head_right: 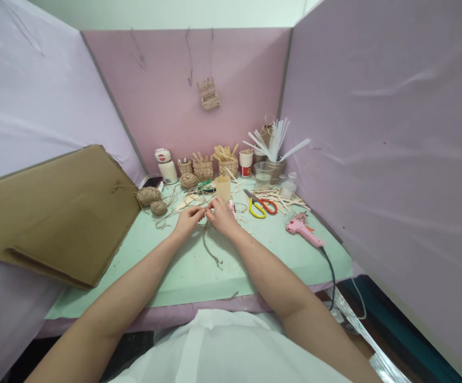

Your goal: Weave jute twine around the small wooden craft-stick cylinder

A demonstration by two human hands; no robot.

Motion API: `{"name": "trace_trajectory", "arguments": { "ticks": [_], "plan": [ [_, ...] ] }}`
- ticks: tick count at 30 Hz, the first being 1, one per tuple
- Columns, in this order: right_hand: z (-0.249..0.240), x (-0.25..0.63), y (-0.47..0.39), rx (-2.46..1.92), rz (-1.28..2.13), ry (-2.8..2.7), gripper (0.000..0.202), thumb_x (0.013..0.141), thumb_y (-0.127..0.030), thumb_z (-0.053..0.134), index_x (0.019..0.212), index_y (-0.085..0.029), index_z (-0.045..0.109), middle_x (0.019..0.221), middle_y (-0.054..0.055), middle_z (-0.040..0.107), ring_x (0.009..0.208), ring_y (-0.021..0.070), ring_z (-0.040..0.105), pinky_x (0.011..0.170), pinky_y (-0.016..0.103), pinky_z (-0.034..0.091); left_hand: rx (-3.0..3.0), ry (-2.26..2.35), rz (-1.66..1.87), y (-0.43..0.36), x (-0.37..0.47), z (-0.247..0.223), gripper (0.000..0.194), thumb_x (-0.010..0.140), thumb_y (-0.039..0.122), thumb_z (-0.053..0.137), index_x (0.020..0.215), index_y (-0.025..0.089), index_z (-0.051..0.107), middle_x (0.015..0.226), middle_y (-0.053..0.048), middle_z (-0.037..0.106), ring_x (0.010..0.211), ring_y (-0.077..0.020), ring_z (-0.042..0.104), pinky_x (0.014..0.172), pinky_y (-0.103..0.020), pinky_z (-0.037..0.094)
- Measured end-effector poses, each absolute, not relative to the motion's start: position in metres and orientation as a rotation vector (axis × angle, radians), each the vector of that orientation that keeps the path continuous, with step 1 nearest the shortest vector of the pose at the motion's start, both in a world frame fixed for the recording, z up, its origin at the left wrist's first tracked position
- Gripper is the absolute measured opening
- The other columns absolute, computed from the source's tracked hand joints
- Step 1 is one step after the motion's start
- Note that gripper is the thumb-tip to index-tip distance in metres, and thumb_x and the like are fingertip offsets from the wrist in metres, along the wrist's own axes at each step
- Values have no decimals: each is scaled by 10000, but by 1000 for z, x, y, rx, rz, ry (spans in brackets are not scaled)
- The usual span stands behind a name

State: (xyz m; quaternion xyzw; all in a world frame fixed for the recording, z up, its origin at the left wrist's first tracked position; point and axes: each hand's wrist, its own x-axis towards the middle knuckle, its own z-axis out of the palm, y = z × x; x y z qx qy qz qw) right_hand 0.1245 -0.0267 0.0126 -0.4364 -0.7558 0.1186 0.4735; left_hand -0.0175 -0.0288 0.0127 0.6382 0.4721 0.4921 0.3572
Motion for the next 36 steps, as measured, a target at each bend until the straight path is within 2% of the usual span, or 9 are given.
{"name": "trace_trajectory", "arguments": {
  "ticks": [4, 10, 14, 17, 20, 24, 30, 33, 36],
  "plan": [
    [17, 125, -23, -1038, 606, -1650, 102, 751, -220, 427, 679, -189, 492, 698, -6, 509, 714, 133, 467, 688, 255, 375, 1226, 1149, 1258, -23, -22, 12, 239, 635, 367, 643, 690, 135, 643, 541, 20, 492, 496, -66, 409, 483, -197, 316],
    [28, 147, -6, -916, 834, -997, 180, 772, -271, 323, 645, -199, 428, 645, -14, 478, 559, 106, 426, 509, 221, 333, 1100, 1123, 1307, -21, -28, 15, 287, 600, 384, 687, 738, 134, 652, 600, 9, 501, 528, -59, 434, 493, -187, 327],
    [27, 166, 2, -1104, 586, -978, 256, 805, -325, 349, 621, -193, 468, 596, -12, 440, 576, 126, 418, 579, 253, 371, 1248, 1130, 1343, -22, -25, 14, 281, 660, 396, 640, 765, 136, 654, 576, 14, 498, 524, -71, 429, 502, -203, 329],
    [26, 165, -4, -1271, 309, -1183, 146, 733, -293, 521, 786, -176, 591, 818, 47, 519, 787, 177, 477, 767, 323, 393, 1484, 1224, 1416, -23, -23, 13, 260, 711, 372, 587, 783, 135, 664, 598, 0, 549, 566, -97, 471, 558, -228, 366],
    [28, 151, -16, -1250, 160, -1438, 215, 704, -237, 589, 911, -200, 633, 995, 83, 503, 960, 218, 464, 868, 367, 364, 1695, 1338, 1467, -26, -23, 13, 245, 746, 339, 552, 812, 138, 675, 708, -34, 630, 672, -133, 539, 655, -255, 406],
    [27, 130, -31, -1040, 237, -1714, 144, 792, -309, 549, 772, -208, 650, 849, 55, 541, 915, 199, 492, 858, 342, 376, 1867, 1379, 1486, -29, -23, 13, 227, 778, 300, 525, 841, 145, 678, 826, -63, 668, 760, -156, 573, 709, -267, 423],
    [17, 123, -28, -1145, 389, -1590, 230, 763, -383, 578, 864, -181, 625, 863, 59, 591, 850, 186, 512, 786, 321, 398, 2028, 1403, 1461, -34, -21, 16, 213, 812, 277, 496, 865, 172, 674, 830, -54, 663, 757, -150, 570, 709, -258, 425],
    [14, 124, -23, -1132, 558, -1621, 208, 780, -367, 543, 779, -175, 623, 784, 30, 609, 774, 159, 521, 740, 292, 401, 2072, 1383, 1444, -36, -20, 16, 200, 809, 260, 502, 862, 176, 676, 831, -55, 665, 767, -153, 571, 721, -263, 427],
    [15, 125, -23, -1082, 526, -1646, 166, 797, -315, 521, 754, -180, 607, 776, 22, 598, 778, 153, 517, 742, 285, 394, 2031, 1355, 1446, -36, -19, 16, 198, 796, 246, 516, 874, 169, 681, 850, -63, 674, 776, -157, 579, 725, -271, 434]
  ]
}}
